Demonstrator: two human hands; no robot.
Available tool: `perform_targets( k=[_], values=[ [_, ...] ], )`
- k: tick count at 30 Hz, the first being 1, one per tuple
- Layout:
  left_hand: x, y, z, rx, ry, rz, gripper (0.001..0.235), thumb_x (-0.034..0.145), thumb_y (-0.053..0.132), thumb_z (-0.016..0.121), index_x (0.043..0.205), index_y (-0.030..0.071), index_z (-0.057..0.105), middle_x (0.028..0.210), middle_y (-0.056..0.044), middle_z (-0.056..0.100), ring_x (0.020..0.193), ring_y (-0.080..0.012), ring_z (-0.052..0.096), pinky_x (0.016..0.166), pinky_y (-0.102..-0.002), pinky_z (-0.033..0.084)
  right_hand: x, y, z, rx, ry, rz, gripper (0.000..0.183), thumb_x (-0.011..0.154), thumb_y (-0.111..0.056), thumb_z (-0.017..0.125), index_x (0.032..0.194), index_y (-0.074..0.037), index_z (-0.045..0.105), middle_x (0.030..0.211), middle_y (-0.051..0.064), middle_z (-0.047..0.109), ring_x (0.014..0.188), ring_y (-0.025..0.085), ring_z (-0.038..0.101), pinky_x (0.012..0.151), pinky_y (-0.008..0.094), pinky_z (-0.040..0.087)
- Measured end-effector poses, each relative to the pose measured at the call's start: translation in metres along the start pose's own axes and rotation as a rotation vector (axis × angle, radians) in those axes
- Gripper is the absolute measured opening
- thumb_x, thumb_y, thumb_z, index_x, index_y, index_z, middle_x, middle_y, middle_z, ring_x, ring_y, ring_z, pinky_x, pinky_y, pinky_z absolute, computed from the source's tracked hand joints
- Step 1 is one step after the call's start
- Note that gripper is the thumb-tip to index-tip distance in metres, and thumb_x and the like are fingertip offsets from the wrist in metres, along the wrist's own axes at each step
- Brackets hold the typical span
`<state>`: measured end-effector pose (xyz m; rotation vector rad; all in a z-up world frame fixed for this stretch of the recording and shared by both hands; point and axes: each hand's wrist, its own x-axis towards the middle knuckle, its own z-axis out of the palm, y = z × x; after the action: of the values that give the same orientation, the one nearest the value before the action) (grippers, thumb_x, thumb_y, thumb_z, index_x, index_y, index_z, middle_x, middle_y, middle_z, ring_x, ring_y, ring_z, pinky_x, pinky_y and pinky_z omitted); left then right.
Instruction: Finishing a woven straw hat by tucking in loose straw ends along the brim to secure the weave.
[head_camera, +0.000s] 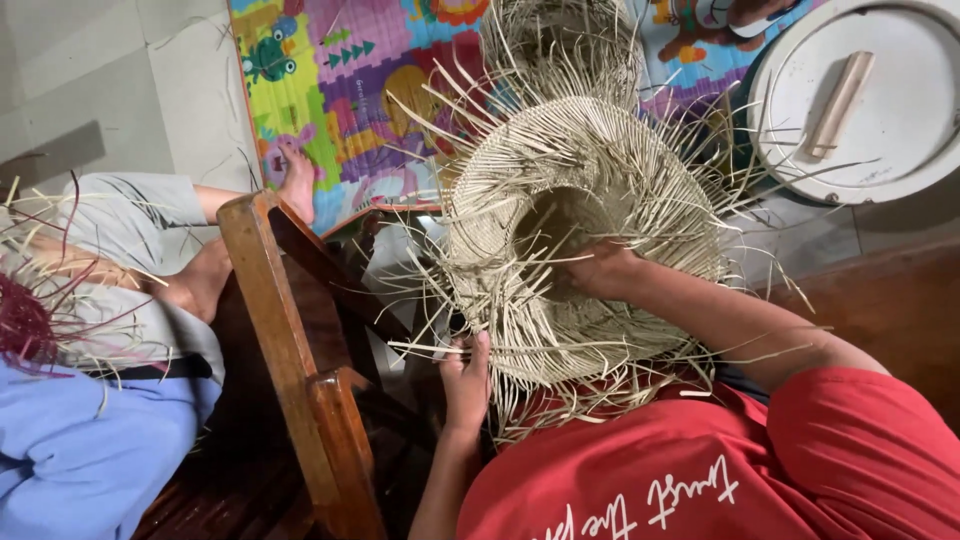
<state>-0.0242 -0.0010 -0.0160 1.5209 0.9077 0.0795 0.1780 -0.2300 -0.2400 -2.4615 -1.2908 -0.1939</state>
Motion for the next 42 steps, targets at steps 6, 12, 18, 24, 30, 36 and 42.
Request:
perform_targets(
  k=[6,12,18,24,30,36,42],
  values=[
    [-0.006,0.011,-0.002,0.036,0.023,0.002,0.021,0.099,0.026,0.073,0.098,0.004,0.072,0.089,-0.008,0.07,0.086,-0.0163,0.063,0.088,-0.039,0.053,0.013,-0.009,-0.018,0.044,0.179,-0.024,0.026,0.085,-0.056,0.063,0.072,-0.034,0.059,0.057,-0.014,0.055,0.057,0.009,0.064,0.059,0.028,0.051],
    [-0.002,-0.008,0.003,-0.134,0.036,0.003,0.022,0.096,0.029,0.078,0.097,0.008,0.072,0.087,-0.001,0.066,0.084,-0.0107,0.058,0.086,-0.034,0.05,0.025,-0.026,-0.085,0.125,-0.045,0.033,0.032,0.078,-0.059,0.065,0.092,-0.031,0.065,0.065,-0.008,0.065,0.07,0.015,0.073,0.071,0.032,0.057],
    [0.0,-0.001,-0.006,-0.132,-0.045,0.021,0.023,0.098,0.029,0.074,0.092,0.007,0.073,0.083,-0.008,0.07,0.078,-0.0162,0.064,0.083,-0.038,0.053,0.08,-0.046,-0.197,0.489,-0.813,0.27,0.038,0.096,-0.048,0.059,0.126,-0.027,0.069,0.113,0.004,0.078,0.108,0.032,0.073,0.093,0.048,0.057],
    [0.014,-0.023,-0.011,-0.049,-0.071,0.115,0.022,0.101,0.018,0.067,0.11,0.002,0.078,0.107,-0.011,0.079,0.105,-0.0136,0.068,0.1,-0.04,0.054,0.115,-0.069,-0.283,0.613,-0.648,0.181,0.024,0.096,-0.044,0.064,0.107,-0.024,0.072,0.1,0.008,0.079,0.099,0.035,0.075,0.083,0.05,0.058],
    [0.008,-0.002,-0.014,0.117,-0.023,0.142,0.021,0.1,0.014,0.07,0.085,0.0,0.073,0.084,-0.021,0.072,0.091,-0.0305,0.072,0.092,-0.045,0.054,0.127,-0.098,-0.32,0.855,-0.386,0.047,0.017,0.095,-0.025,0.069,0.104,-0.013,0.077,0.094,0.01,0.078,0.091,0.032,0.077,0.08,0.046,0.06],
    [-0.001,0.022,-0.014,-0.024,-0.11,0.137,0.028,0.098,0.024,0.067,0.083,0.0,0.068,0.067,-0.004,0.06,0.06,-0.0116,0.051,0.056,-0.026,0.046,0.122,-0.121,-0.305,0.8,-0.397,-0.01,0.013,0.087,-0.017,0.072,0.095,-0.009,0.078,0.088,-0.001,0.08,0.064,0.014,0.071,0.056,0.027,0.059],
    [-0.003,0.024,-0.015,-0.009,-0.123,0.211,0.024,0.099,0.019,0.068,0.082,0.002,0.067,0.069,-0.001,0.061,0.061,-0.0094,0.049,0.057,-0.026,0.045,0.123,-0.139,-0.299,0.708,-0.535,-0.015,0.017,0.087,-0.023,0.07,0.099,-0.012,0.077,0.093,-0.002,0.081,0.074,0.018,0.076,0.068,0.032,0.061]
  ],
)
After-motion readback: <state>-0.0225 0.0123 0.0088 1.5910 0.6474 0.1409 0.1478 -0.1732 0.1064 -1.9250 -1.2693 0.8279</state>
